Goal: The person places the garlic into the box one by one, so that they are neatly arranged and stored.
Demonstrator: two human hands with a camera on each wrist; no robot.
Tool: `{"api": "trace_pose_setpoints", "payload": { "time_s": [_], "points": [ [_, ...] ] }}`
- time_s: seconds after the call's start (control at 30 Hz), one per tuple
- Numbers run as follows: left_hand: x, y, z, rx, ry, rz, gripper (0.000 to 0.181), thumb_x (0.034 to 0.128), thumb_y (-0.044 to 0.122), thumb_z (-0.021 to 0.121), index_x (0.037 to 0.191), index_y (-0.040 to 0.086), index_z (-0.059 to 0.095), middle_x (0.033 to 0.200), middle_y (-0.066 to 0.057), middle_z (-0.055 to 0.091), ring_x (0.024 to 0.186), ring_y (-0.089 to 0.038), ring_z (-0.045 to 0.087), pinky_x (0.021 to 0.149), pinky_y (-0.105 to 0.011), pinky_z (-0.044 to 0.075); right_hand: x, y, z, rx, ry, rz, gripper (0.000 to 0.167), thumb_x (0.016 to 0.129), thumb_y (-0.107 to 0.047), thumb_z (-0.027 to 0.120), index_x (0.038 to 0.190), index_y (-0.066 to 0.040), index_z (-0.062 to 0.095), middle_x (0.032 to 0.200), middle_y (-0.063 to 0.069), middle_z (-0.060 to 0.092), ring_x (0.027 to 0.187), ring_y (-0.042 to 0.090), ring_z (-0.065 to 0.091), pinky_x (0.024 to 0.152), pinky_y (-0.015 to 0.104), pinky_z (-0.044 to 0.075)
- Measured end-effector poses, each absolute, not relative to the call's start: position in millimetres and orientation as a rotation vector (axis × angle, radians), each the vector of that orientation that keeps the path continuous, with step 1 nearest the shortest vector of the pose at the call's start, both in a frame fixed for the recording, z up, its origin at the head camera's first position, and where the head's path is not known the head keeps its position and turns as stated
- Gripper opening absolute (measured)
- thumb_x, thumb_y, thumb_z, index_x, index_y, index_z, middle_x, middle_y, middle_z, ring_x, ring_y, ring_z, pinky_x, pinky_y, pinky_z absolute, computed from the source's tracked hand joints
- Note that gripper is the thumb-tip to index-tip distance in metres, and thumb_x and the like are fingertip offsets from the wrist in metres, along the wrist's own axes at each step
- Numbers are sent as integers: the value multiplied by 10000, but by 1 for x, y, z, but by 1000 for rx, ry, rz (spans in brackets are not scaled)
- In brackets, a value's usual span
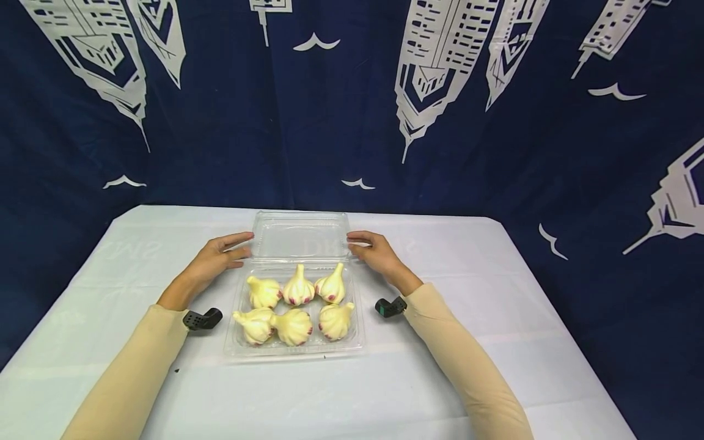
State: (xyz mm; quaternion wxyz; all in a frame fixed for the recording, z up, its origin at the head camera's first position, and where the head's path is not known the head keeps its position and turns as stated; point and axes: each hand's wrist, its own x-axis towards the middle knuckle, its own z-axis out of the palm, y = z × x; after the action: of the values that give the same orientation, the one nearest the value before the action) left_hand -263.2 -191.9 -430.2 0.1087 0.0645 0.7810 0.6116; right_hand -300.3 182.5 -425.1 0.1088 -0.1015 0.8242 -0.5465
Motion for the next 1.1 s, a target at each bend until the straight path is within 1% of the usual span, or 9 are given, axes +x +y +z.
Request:
{"api": "trace_pose_setpoints", "payload": {
  "time_s": [0.13,0.3,0.43,0.53,0.6,0.73,0.77,0.97,1.1],
  "points": [
    [-262,-191,-428,167,2302,1808,538,1032,140,555,1540,74,389,1620,-129,330,1391,-379,454,1098,-505,445,-299,182,-423,-303,2451,-1613,448,989,-128,626,1419,-33,542,1433,157,569,961,90,636,831,254,526],
    [-258,-190,-421,189,2341,1818,556,1022,165,585,1544,124,398,1601,-143,361,1365,-372,492,1093,-497,450,-294,181,-413,-336,2498,-1623,459,988,-132,637,1431,-68,535,1454,138,554,1035,210,665,852,282,530],
    [-254,-188,-411,279,2359,1899,597,1023,135,580,1569,130,339,1603,-134,361,1368,-366,487,1065,-374,477,-287,183,-403,-378,2516,-1661,506,991,-116,625,1474,-93,475,1465,138,544,1131,351,652,899,356,522],
    [-249,-187,-403,332,2345,1974,646,1026,129,574,1593,149,266,1604,-119,367,1391,-356,462,1055,-304,476,-281,185,-395,-420,2529,-1685,561,1002,-123,605,1522,-109,395,1465,137,546,1194,398,617,920,381,513],
    [-244,-187,-398,360,2338,2000,659,1034,169,570,1601,169,235,1600,-118,371,1402,-355,448,1087,-345,461,-276,187,-391,-445,2538,-1688,559,1011,-132,587,1531,-122,380,1463,127,550,1219,395,603,923,386,514],
    [-233,-187,-388,427,2348,1994,659,1042,259,560,1604,196,222,1591,-115,381,1419,-361,425,1126,-523,398,-265,193,-383,-500,2545,-1685,493,1029,-125,546,1507,-126,427,1449,120,564,1232,406,583,927,415,522],
    [-229,-187,-385,441,2357,1982,658,1043,278,556,1604,202,221,1590,-119,381,1422,-364,420,1126,-536,394,-261,194,-381,-513,2541,-1683,474,1034,-121,534,1499,-124,440,1450,119,563,1234,413,577,926,419,522],
    [-203,-193,-375,495,2450,1859,607,1050,314,538,1586,196,279,1577,-103,397,1421,-364,407,1106,-525,415,-240,200,-371,-576,2576,-1625,406,1054,-134,504,1457,-82,487,1432,159,558,1170,394,586,883,294,539],
    [-184,-196,-371,503,2551,1748,539,1047,310,545,1545,198,370,1559,-70,379,1362,-329,447,1045,-478,449,-221,206,-363,-560,2578,-1625,362,1054,-171,520,1407,-93,536,1256,133,603,1044,238,621,862,242,543]
  ]
}}
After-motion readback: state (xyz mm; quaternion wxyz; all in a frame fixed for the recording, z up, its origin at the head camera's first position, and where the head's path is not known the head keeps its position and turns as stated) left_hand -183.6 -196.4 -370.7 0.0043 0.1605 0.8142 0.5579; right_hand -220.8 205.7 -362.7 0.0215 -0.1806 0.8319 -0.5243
